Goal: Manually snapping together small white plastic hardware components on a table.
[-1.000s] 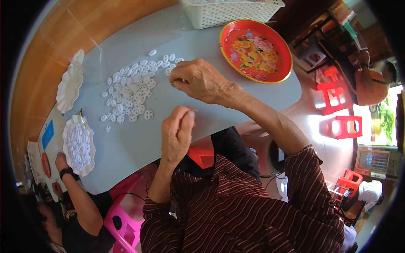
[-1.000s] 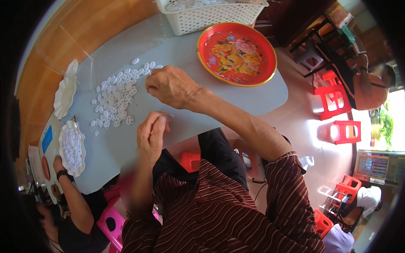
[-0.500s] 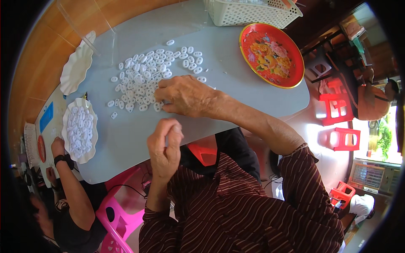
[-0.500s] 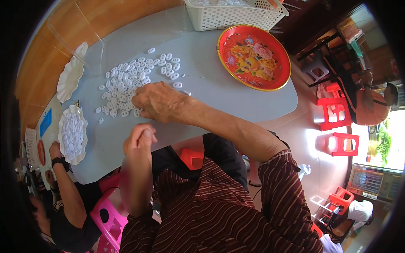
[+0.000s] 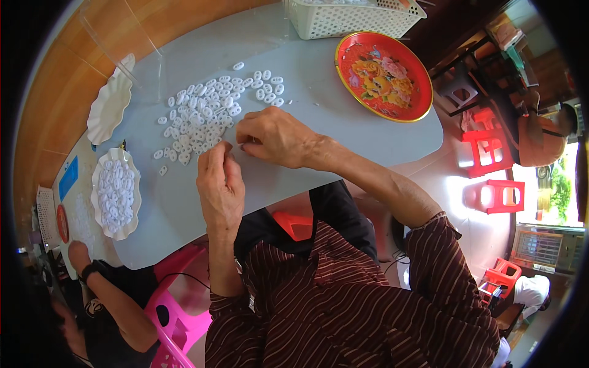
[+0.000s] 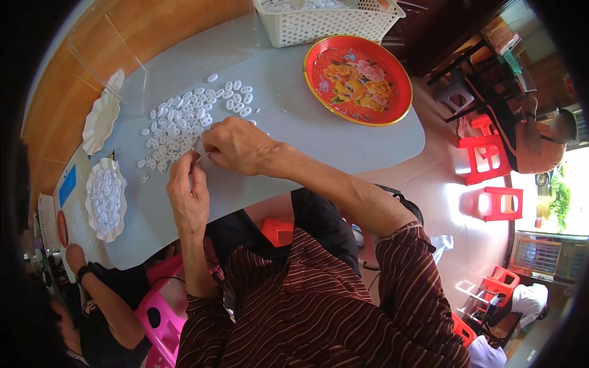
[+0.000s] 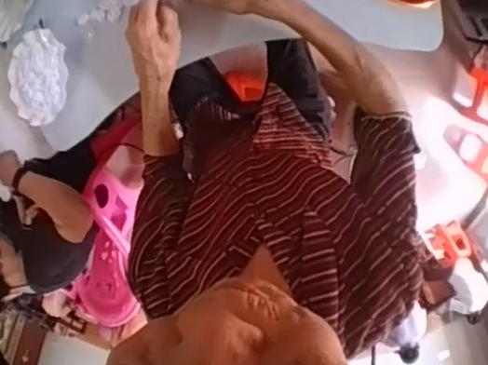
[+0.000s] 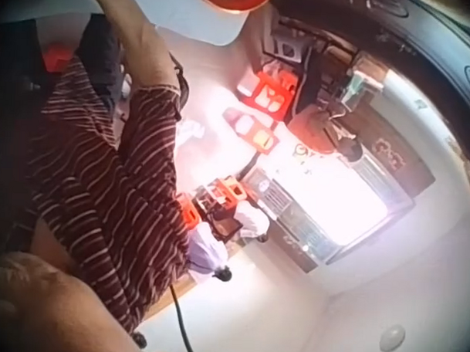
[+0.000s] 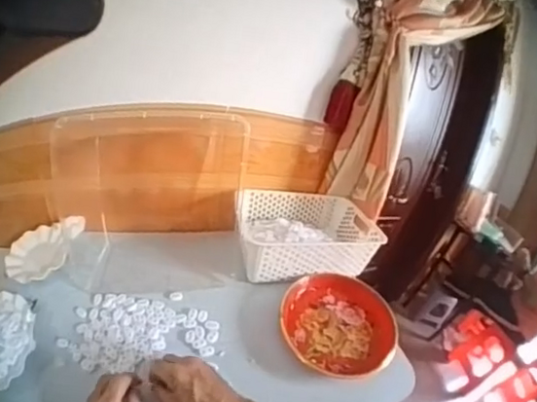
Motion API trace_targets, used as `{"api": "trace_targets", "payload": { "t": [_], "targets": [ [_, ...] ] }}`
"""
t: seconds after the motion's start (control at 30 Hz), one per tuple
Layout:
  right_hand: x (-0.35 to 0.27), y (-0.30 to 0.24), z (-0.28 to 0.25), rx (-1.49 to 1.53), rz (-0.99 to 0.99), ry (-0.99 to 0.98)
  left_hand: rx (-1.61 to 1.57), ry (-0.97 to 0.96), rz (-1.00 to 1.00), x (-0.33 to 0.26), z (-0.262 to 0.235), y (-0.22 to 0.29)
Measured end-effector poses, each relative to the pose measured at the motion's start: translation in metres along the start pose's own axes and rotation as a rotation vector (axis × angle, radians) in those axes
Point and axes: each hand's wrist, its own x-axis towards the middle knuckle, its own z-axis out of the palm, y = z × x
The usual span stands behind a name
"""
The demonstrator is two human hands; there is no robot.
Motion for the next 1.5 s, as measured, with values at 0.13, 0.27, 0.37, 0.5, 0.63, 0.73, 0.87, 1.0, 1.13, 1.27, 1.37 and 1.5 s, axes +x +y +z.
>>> {"api": "trace_targets", "payload": {
  "t": [0.13, 0.27, 0.37, 0.5, 0.63, 0.73, 0.87, 1.0, 1.13, 1.27, 1.37, 1.5],
  "targets": [
    [-0.008, -0.006, -0.012, 0.356, 0.168, 0.029, -0.217, -0.091, -0.221, 0.005, -0.008, 0.015],
    [-0.015, -0.005, -0.014, 0.610, 0.255, 0.009, -0.319, -0.111, -0.243, 0.010, -0.010, 0.021],
    [-0.019, -0.009, -0.019, 0.689, 0.217, 0.048, -0.362, -0.123, -0.196, 0.012, -0.008, 0.023],
    [-0.030, -0.009, -0.025, 0.547, 0.141, 0.115, -0.329, -0.100, -0.128, 0.013, 0.000, 0.030],
    [-0.043, -0.008, -0.021, 0.329, -0.043, 0.349, -0.513, -0.209, -0.411, 0.015, 0.000, 0.038],
    [-0.051, -0.009, -0.018, 0.275, -0.141, 0.420, -0.992, -0.240, -0.548, 0.011, 0.012, 0.041],
    [-0.062, -0.006, -0.018, 0.204, -0.182, 0.486, -1.067, -0.262, -0.594, 0.012, 0.017, 0.045],
    [-0.070, 0.000, -0.016, 0.225, -0.190, 0.540, -1.242, -0.340, -0.643, 0.014, 0.023, 0.041],
    [-0.076, 0.005, -0.019, 0.364, -0.094, 0.485, -1.190, -0.348, -0.655, 0.011, 0.028, 0.045],
    [-0.081, 0.005, -0.020, 0.393, -0.076, 0.471, -1.218, -0.383, -0.689, 0.011, 0.031, 0.046],
    [-0.082, 0.001, -0.024, 0.389, -0.072, 0.459, -1.260, -0.376, -0.693, 0.010, 0.032, 0.047],
    [-0.085, 0.007, -0.023, 0.483, -0.076, 0.465, -1.107, -0.298, -0.620, 0.009, 0.037, 0.051]
  ]
}}
